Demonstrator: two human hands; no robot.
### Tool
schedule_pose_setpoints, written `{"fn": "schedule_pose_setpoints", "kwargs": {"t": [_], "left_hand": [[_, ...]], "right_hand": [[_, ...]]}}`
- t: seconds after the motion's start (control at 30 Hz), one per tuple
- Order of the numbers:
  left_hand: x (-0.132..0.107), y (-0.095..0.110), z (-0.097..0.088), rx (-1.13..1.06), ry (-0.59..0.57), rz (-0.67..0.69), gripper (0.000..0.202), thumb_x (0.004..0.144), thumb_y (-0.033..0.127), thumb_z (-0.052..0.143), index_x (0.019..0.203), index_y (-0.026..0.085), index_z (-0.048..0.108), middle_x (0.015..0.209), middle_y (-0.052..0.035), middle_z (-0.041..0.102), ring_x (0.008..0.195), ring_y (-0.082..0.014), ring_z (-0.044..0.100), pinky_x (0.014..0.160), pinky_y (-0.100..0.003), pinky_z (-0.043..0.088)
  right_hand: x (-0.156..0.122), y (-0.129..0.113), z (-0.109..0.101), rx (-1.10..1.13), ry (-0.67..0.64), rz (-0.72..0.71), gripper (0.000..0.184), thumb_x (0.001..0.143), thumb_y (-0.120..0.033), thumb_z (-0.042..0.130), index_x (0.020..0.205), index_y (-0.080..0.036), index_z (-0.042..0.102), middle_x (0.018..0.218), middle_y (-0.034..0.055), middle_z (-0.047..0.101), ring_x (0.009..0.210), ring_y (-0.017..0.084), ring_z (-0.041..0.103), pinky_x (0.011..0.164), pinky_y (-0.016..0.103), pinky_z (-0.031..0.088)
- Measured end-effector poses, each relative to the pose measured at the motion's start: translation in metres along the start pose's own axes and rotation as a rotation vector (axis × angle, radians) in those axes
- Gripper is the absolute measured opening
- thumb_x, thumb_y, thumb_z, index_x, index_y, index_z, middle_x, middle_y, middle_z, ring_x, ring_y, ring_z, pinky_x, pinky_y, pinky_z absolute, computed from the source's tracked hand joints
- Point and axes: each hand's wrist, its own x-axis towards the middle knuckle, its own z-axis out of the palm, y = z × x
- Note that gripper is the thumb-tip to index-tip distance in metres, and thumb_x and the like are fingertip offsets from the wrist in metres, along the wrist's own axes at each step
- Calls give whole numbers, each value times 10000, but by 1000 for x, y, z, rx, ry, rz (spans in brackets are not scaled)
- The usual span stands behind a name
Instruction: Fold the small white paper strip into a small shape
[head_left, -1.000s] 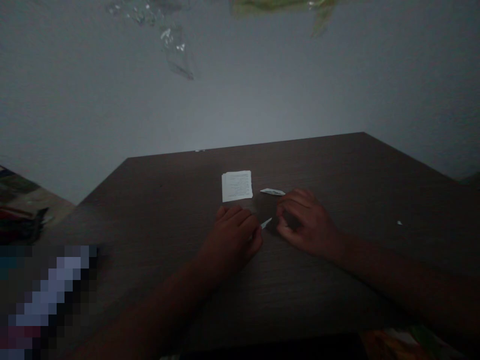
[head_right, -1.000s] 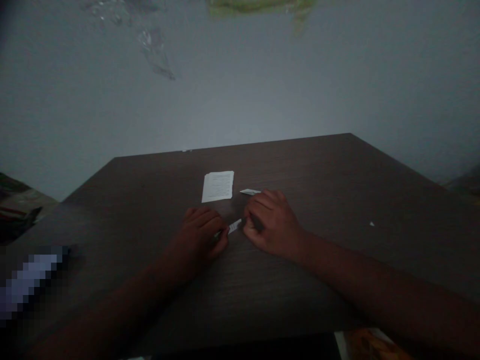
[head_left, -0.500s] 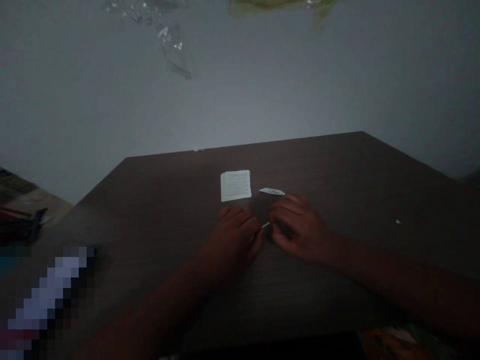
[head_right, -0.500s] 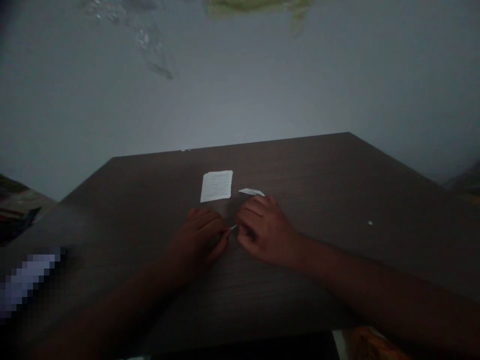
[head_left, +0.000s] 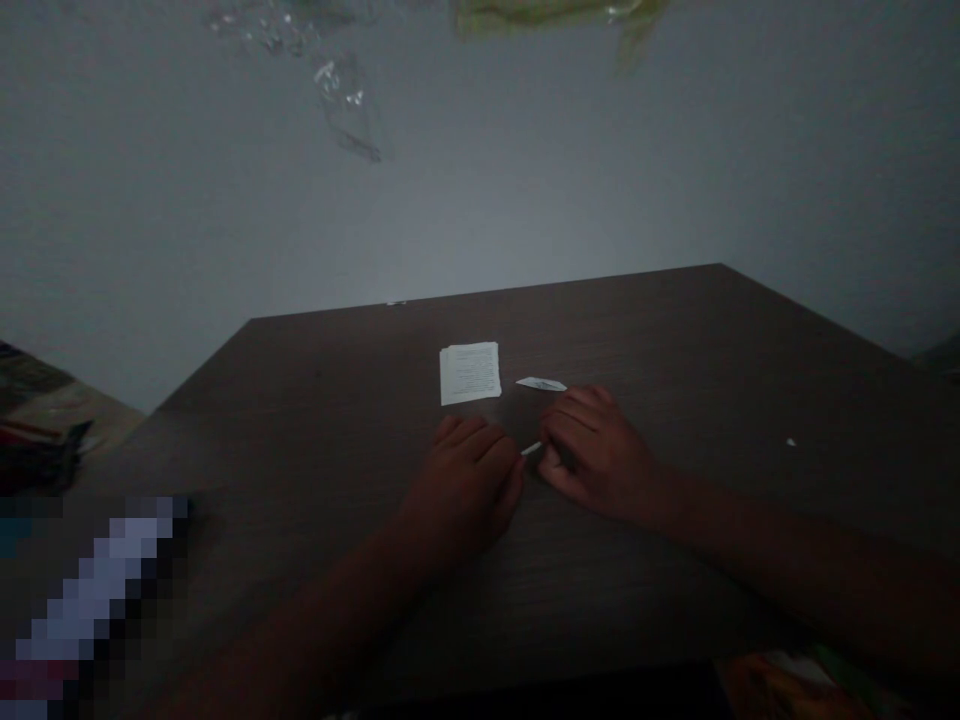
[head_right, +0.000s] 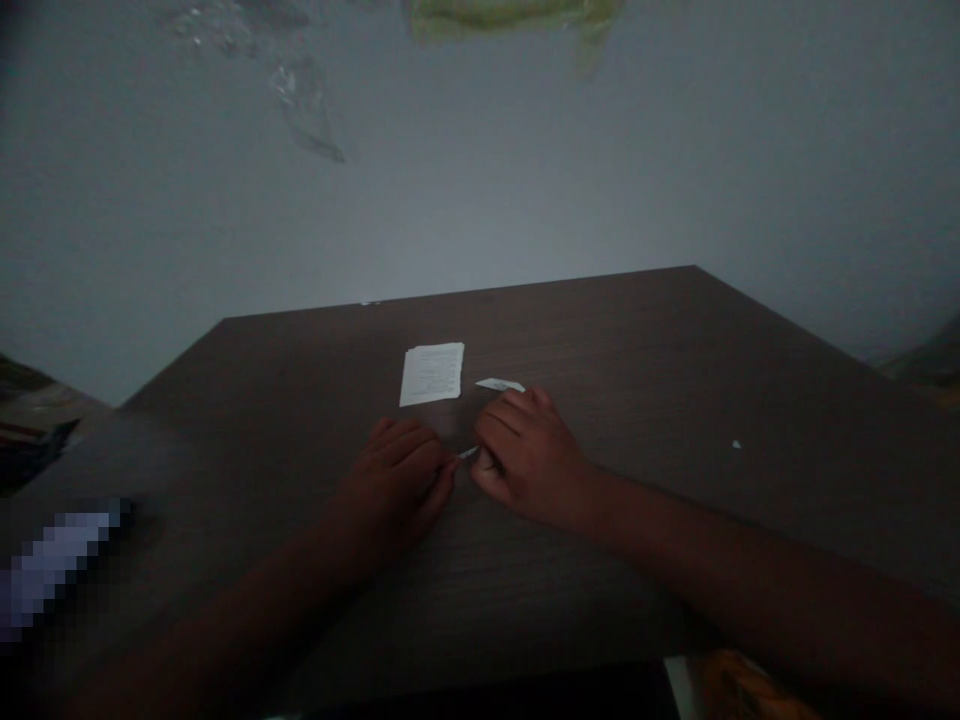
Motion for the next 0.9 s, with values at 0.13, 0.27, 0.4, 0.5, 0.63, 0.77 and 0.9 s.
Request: {"fn": "schedule_pose_setpoints", "kwargs": {"t": [0.13,0.27,0.4,0.5,0.63,0.77,0.9], "left_hand": [[-1,-8,1,27,18,-13,238,1111,122,617,918,234,699,886,-39,766,886,-254,713,884,-397,531],[0,-8,1,42,3,-25,229,1097,111,644,911,234,693,883,-29,763,901,-253,717,887,-394,521],[0,-5,5,37,26,28,223,1108,130,629,918,224,699,890,-28,771,876,-246,707,860,-399,515],[-1,-5,9,53,44,50,231,1114,143,624,908,218,696,872,-31,757,856,-247,696,836,-406,512],[-1,-5,11,56,44,62,223,1116,141,623,922,212,705,870,-30,747,861,-249,703,830,-405,519],[0,-4,12,47,32,58,227,1123,140,615,940,208,732,884,-48,760,875,-268,711,837,-422,534],[0,-3,14,26,53,69,231,1131,116,626,952,190,752,876,-45,756,867,-260,712,854,-414,518]], "right_hand": [[0,9,-3,-18,0,61,158,957,-104,621,927,-258,603,855,30,704,833,255,646,811,419,439],[0,5,-2,-7,6,30,128,989,-122,630,981,-248,650,918,57,747,914,283,681,839,441,467],[-2,2,4,8,2,35,139,1028,-177,661,1129,-225,743,1116,121,812,1065,336,715,938,509,551],[-4,2,7,33,16,55,198,1034,-186,684,1211,-227,763,1232,143,824,1160,361,732,1025,561,587],[-4,0,6,73,33,4,141,1033,-154,700,1130,-245,744,1231,122,832,1173,340,753,1046,553,600],[-3,-6,5,97,5,-41,140,1042,-126,678,1075,-253,725,1151,85,840,1115,302,759,1009,505,591],[-1,-7,6,78,13,-30,149,1032,-114,663,1051,-254,713,1112,73,841,1059,291,754,968,487,556]]}}
